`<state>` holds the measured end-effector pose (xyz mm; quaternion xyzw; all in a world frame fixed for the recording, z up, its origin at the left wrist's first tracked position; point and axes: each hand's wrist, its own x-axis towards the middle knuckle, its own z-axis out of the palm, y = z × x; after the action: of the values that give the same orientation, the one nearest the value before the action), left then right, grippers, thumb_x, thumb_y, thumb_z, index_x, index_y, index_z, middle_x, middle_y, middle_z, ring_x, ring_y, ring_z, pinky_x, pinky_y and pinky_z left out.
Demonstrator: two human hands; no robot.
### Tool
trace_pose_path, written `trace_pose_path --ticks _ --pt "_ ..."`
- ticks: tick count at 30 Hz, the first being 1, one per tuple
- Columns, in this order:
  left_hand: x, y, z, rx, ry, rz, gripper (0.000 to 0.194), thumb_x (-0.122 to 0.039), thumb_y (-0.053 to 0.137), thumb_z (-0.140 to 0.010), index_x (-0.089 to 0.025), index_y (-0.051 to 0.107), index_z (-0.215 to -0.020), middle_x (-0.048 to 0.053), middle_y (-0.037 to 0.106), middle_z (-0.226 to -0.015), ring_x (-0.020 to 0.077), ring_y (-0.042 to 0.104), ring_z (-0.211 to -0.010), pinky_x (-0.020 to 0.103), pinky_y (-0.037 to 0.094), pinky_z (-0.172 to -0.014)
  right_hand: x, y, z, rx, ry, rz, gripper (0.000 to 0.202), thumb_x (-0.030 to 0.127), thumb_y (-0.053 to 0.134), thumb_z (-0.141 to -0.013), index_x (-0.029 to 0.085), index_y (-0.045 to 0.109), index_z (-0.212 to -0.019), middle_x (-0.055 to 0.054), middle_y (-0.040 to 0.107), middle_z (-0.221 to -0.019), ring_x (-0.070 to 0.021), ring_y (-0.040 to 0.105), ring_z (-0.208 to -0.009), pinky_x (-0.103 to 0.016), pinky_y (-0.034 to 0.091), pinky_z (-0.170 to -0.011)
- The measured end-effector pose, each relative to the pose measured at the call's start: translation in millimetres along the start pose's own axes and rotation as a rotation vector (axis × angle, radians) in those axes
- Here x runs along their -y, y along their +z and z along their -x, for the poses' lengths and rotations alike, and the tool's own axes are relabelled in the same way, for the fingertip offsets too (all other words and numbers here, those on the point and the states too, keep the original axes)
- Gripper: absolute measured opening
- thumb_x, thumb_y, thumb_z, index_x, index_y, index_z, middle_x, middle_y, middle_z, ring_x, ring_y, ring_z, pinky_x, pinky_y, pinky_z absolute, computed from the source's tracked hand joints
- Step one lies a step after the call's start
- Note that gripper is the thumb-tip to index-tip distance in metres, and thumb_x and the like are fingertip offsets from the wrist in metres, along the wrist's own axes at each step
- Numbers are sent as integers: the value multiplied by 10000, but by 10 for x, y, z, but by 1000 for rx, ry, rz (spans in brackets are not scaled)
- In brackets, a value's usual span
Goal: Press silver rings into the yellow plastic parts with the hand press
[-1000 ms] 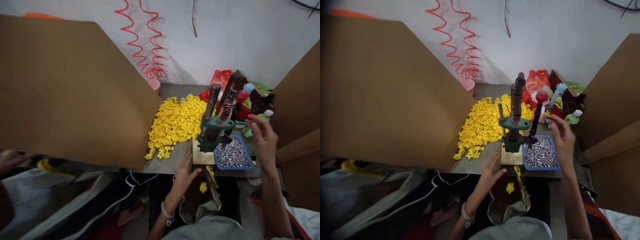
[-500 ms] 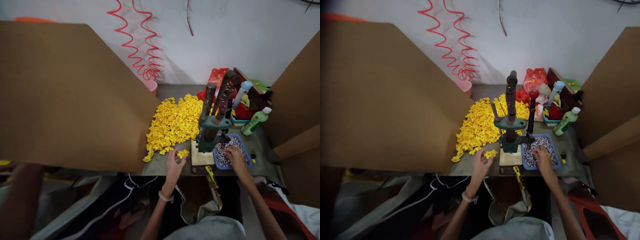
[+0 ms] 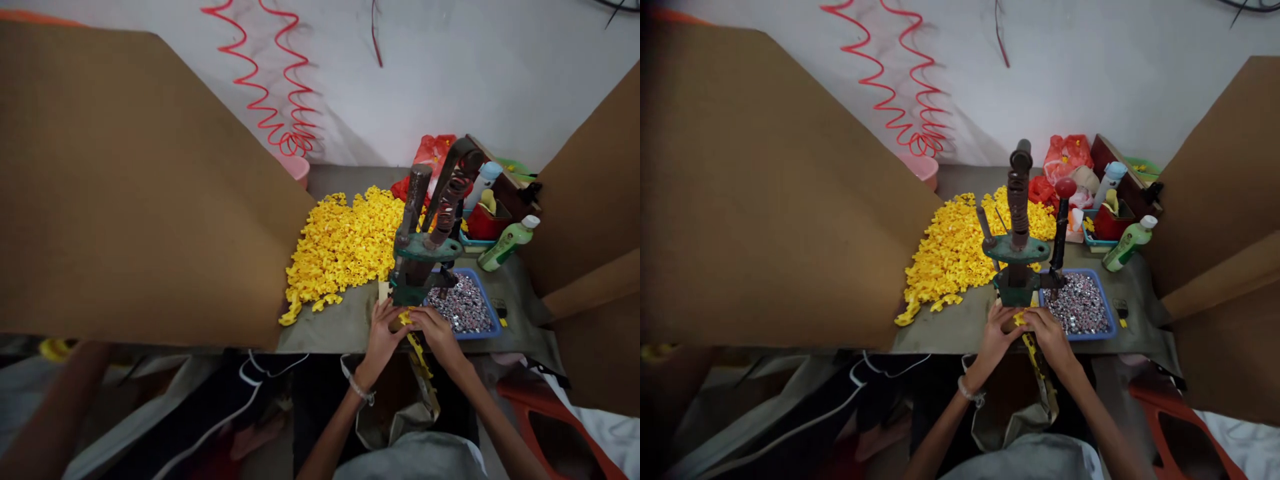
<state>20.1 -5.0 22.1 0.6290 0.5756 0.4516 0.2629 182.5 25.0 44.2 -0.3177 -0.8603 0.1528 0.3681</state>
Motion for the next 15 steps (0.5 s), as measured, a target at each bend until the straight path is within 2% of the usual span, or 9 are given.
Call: trace_pose_path --ticks 3,7,10,13,15 --pt "21 -11 15 8 41 -16 314 -338 671 -805 -263 659 -1109 40 679 -1129 254 471 -1253 561 180 -1144 -16 7 22 25 -57 65 256 150 471 -895 182 599 -1114 -81 628 -1061 -181 573 -1022 -352 510 -881" --pt "42 -26 33 18 76 -51 366 -382 673 -798 -275 641 -1146 35 682 -1121 246 472 -1255 563 156 -1154 -28 -53 36 115 -64 190 312 146 463 -897 197 590 -1177 -90 608 -1136 -197 553 -1069 -380 495 -896" --pt "52 -21 29 14 78 -78 351 -383 650 -817 -272 636 -1150 34 685 -1098 240 474 -1258 575 134 -1160 64 -121 35 115 -109 282 347 155 447 -906 209 573 -1225 -99 602 -1167 -206 556 -1073 -385 495 -871" --pt "80 18 4 -36 80 -84 310 -368 666 -805 -244 657 -1089 51 682 -1082 254 487 -1248 603 180 -1138 325 -337 -35 -20 -140 317 340 173 473 -903 211 572 -1226 -94 640 -1097 -194 594 -1014 -347 497 -850" --pt "104 55 -19 -94 84 -75 269 -360 682 -791 -219 672 -1020 68 677 -1088 263 506 -1227 608 238 -1113 542 -604 -221 -202 -109 317 304 200 473 -908 212 590 -1188 -84 666 -1010 -178 623 -940 -310 501 -815"
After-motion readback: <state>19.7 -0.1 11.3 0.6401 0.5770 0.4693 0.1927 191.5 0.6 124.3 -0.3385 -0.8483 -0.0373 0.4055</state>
